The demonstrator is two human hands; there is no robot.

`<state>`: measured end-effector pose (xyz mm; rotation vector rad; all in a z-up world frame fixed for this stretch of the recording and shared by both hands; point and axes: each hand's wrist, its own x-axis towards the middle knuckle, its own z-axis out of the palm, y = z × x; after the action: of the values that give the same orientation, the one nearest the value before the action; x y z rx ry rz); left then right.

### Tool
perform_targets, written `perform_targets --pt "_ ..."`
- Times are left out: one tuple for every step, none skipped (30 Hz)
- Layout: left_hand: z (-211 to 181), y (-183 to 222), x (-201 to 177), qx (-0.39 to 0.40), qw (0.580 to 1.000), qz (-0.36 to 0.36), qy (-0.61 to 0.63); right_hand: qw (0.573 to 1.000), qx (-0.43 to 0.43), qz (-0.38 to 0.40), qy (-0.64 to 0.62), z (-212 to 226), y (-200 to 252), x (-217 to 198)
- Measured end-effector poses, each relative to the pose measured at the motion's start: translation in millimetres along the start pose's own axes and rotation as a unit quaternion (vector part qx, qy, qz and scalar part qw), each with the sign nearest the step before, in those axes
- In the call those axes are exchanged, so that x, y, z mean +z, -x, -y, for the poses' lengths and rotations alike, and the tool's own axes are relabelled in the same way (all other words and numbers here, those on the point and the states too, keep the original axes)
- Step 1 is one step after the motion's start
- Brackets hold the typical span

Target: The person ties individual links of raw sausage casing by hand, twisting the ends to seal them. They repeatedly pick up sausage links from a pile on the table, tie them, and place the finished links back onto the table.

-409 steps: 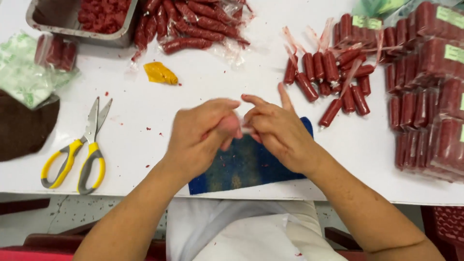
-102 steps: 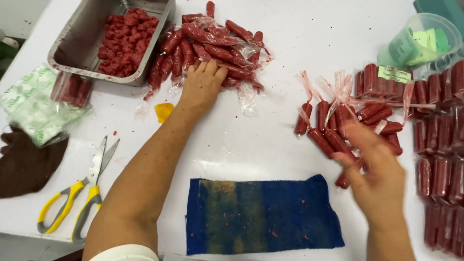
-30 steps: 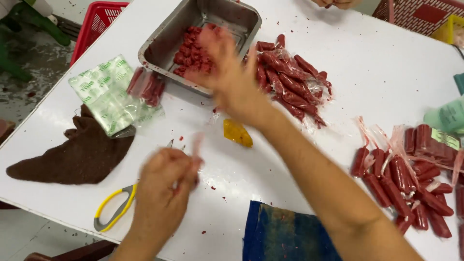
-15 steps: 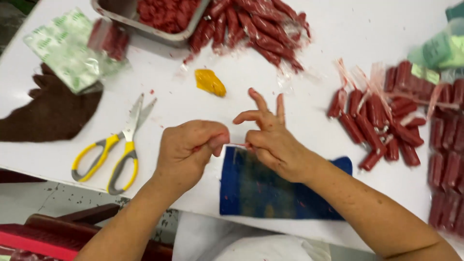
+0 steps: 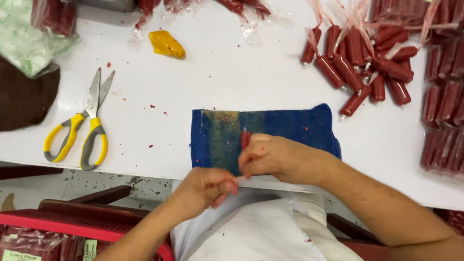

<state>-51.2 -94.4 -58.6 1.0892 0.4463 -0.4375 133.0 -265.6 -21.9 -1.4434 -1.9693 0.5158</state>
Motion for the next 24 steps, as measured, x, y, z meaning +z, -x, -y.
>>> perform_targets --pt "-9 4 -4 0.23 0.916 0.004 -0.328 0.996 0.006 0.021 -0.088 10 3 -9" --pt "-19 8 -8 0.424 0.68 0.007 -0.599 0.984 0.011 0.042 -0.175 21 5 -17" --pt "-12 -4 -7 0.425 0.678 0.01 -0.6 0.984 0.012 0.039 -0.173 28 11 -6" --pt "-6 -16 -6 0.449 0.719 0.012 -0.531 0.907 0.161 -0.082 -0.381 35 17 6" --pt "-1 -29 -6 0.469 0.754 0.017 -0.459 0.751 0.294 -0.2 -0.556 42 23 18" --pt "13 -39 11 0.471 0.753 0.021 -0.46 0.752 0.294 -0.204 -0.554 43 20 27" --pt "24 -50 26 0.425 0.886 0.053 -0.179 0.694 0.258 -0.323 -0.59 43 16 34" --pt "37 -61 42 0.334 0.932 0.081 0.117 0.622 0.216 -0.434 -0.615 43 12 42" --pt "32 -65 54 0.334 0.931 0.084 0.119 0.622 0.218 -0.436 -0.613 34 9 49" --pt "28 -69 66 0.259 0.936 0.062 0.23 0.629 0.247 -0.508 -0.533 25 7 56" --pt "25 -70 77 0.18 0.923 0.034 0.339 0.628 0.275 -0.571 -0.451 16 3 64" --pt "21 -73 75 0.18 0.922 0.033 0.341 0.629 0.277 -0.569 -0.452 12 4 59" --pt "15 -76 71 0.222 0.942 -0.035 0.25 0.761 0.242 -0.565 -0.207 5 4 54" --pt "8 -79 67 0.26 0.947 -0.103 0.155 0.832 0.188 -0.52 0.055 -1 4 47" --pt "0 -71 60 0.26 0.948 -0.101 0.153 0.83 0.188 -0.522 0.056 1 4 38" --pt "-9 -64 53 0.241 0.96 -0.082 0.115 0.854 0.159 -0.489 0.079 2 4 29" --pt "-14 -55 48 0.217 0.971 -0.065 0.079 0.876 0.134 -0.453 0.099 5 6 23" --pt "-17 -52 44 0.213 0.972 -0.066 0.08 0.875 0.137 -0.453 0.097 6 7 16" --pt "-21 -49 39 0.193 0.977 -0.057 0.068 0.903 0.107 -0.402 0.108 5 7 8" --pt "-24 -46 34 0.174 0.982 -0.048 0.057 0.927 0.076 -0.349 0.118 5 7 1" --pt "-29 -45 33 0.173 0.982 -0.049 0.058 0.927 0.076 -0.348 0.116 4 10 -2" --pt "-34 -44 31 0.291 0.947 -0.088 -0.103 0.944 0.078 -0.282 0.149 3 13 -5" --pt "-39 -43 30 0.396 0.872 -0.123 -0.261 0.956 0.079 -0.215 0.182 2 16 -9" --pt "-44 -43 31 0.395 0.872 -0.124 -0.26 0.957 0.08 -0.215 0.18 -1 17 -7"
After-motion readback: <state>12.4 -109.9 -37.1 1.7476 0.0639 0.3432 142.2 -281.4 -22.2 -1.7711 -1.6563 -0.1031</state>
